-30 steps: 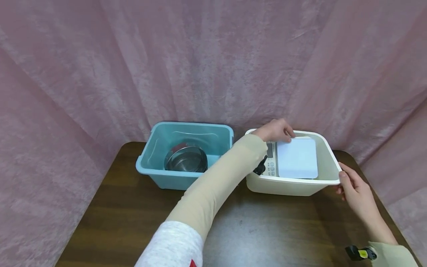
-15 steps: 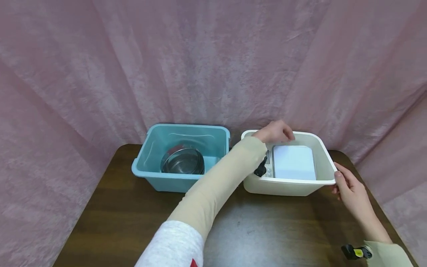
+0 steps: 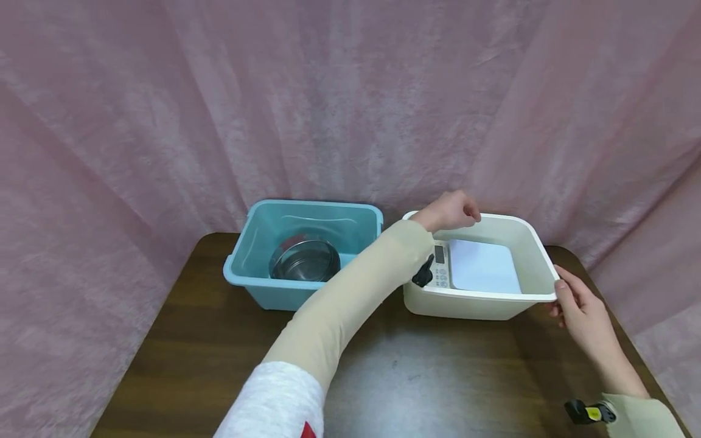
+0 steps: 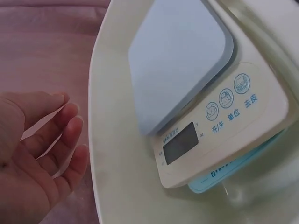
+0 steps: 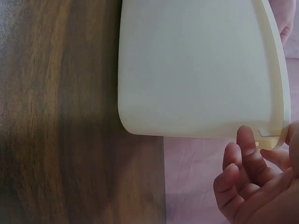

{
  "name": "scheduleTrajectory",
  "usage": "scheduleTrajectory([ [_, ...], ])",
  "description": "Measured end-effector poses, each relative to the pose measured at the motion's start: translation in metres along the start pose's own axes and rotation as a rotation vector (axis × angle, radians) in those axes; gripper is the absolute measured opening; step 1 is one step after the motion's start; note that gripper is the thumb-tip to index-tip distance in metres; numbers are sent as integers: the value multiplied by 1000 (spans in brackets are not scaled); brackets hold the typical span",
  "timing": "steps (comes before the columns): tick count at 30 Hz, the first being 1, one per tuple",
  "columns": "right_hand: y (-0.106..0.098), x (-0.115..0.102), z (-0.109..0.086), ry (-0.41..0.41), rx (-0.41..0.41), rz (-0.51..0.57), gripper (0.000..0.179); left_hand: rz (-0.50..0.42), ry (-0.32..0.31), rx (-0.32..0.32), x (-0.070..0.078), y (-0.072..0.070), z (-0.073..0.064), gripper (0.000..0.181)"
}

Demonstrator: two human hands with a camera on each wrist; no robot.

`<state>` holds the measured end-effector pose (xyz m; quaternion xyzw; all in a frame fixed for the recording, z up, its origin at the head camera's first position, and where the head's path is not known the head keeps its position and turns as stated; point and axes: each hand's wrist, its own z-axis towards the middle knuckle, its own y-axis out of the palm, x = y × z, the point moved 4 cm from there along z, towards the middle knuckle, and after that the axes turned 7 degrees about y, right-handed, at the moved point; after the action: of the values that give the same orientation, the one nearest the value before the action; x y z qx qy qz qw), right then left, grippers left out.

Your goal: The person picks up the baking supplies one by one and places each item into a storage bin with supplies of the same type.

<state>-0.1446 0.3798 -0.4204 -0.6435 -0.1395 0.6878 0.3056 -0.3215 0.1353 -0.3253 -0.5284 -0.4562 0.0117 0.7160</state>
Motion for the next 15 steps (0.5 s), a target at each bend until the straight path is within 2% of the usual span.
scheduleTrajectory([
  [9, -3, 4, 5, 8, 4, -14, 48, -45, 77, 26, 3, -6, -12, 23],
  [15, -2, 6, 8, 2, 19, -12, 47, -74, 142, 35, 5, -10, -35, 24],
])
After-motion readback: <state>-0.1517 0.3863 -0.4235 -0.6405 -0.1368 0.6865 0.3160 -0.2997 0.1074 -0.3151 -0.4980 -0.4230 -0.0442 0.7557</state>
